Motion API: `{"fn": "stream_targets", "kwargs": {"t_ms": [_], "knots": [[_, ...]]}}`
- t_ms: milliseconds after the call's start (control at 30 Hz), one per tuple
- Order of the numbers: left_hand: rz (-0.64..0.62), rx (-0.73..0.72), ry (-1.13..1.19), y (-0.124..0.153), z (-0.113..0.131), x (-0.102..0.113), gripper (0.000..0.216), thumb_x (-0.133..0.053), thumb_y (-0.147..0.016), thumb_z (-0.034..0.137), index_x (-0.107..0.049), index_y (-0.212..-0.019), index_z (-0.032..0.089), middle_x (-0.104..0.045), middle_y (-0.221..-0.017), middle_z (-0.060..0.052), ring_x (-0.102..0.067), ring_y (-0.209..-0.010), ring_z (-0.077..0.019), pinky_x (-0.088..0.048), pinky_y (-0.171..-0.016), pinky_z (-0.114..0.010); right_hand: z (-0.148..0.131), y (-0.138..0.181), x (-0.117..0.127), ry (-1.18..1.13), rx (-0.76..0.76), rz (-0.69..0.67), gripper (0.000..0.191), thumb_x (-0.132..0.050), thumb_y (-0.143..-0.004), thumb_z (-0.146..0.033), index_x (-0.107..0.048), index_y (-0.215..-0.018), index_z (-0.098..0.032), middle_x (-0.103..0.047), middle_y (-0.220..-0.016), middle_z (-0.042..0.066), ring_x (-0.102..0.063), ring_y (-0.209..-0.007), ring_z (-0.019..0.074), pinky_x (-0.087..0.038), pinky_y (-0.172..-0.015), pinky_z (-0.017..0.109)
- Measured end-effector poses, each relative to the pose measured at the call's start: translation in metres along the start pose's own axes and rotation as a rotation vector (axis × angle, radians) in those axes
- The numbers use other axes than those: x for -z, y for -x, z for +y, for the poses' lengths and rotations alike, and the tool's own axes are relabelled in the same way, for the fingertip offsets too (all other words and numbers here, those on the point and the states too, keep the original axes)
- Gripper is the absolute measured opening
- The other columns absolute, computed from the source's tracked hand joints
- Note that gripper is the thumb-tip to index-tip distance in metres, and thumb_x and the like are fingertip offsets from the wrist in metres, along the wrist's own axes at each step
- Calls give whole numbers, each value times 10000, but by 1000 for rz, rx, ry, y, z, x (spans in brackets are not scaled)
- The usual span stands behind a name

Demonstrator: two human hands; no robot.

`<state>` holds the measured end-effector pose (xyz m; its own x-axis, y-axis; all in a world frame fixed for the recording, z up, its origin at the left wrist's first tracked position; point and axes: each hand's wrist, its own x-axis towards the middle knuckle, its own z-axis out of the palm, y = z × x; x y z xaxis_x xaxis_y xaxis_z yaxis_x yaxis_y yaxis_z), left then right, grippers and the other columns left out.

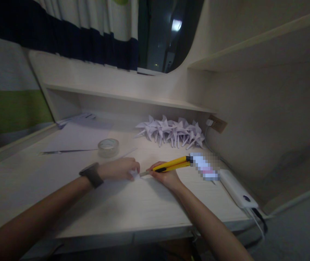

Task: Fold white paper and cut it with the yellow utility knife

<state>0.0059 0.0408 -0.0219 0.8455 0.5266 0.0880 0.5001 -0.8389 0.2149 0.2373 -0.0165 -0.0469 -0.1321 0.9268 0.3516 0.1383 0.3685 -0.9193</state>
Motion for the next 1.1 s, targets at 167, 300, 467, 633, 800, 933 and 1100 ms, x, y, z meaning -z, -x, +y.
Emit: {"fn": "stream_targets", "kwargs": {"t_ms": [167,300,467,633,800,933,1100], "knots": [[-162,90,-14,-15,2,4,286,-691,-701,277,-657,-972,192,-678,-868,-45,-614,-734,-196,-428,-601,-259,-3,1,-1,10,-33,-5,236,-805,-623,-376,-712,-723,-183,-710,-746,58,-638,-649,184,-509,-592,281],[-119,48,-68,-16,12,7,166,-668,-699,223,-683,-857,176,-680,-846,-69,-628,-774,-212,-457,-665,-276,-5,2,-2,-23,-31,-9,228,-804,-624,-368,-714,-724,-185,-718,-761,61,-644,-672,189,-513,-616,285],[-126,58,-155,-15,25,11,113,-640,-713,164,-676,-820,150,-682,-849,-113,-643,-771,-240,-479,-668,-307,-5,2,-2,-22,-9,-17,204,-803,-629,-349,-725,-729,-189,-713,-737,56,-632,-650,184,-503,-597,279],[-195,114,-190,-17,31,18,231,-639,-732,211,-642,-950,132,-688,-906,-144,-652,-786,-267,-487,-635,-320,-8,2,-2,-21,-17,-38,199,-798,-635,-343,-726,-737,-188,-710,-737,55,-623,-641,176,-495,-578,271],[-269,130,-96,-23,27,24,265,-657,-707,235,-665,-961,158,-701,-907,-116,-639,-765,-245,-467,-607,-293,-9,2,-1,-14,-11,-55,200,-797,-642,-340,-735,-753,-185,-711,-735,54,-621,-631,172,-491,-569,266],[-337,77,-9,-33,16,21,178,-571,-733,186,-714,-827,137,-712,-811,-85,-609,-665,-180,-440,-597,-255,-8,1,-1,-17,-19,-69,203,-796,-644,-342,-738,-752,-180,-714,-732,60,-630,-631,175,-501,-577,268],[-426,115,-49,-42,15,22,237,-552,-722,189,-733,-850,104,-718,-796,-97,-580,-619,-160,-430,-600,-246,-4,0,-1,-24,-7,-55,199,-812,-622,-328,-734,-720,-174,-722,-735,61,-642,-634,169,-515,-595,255]]}}
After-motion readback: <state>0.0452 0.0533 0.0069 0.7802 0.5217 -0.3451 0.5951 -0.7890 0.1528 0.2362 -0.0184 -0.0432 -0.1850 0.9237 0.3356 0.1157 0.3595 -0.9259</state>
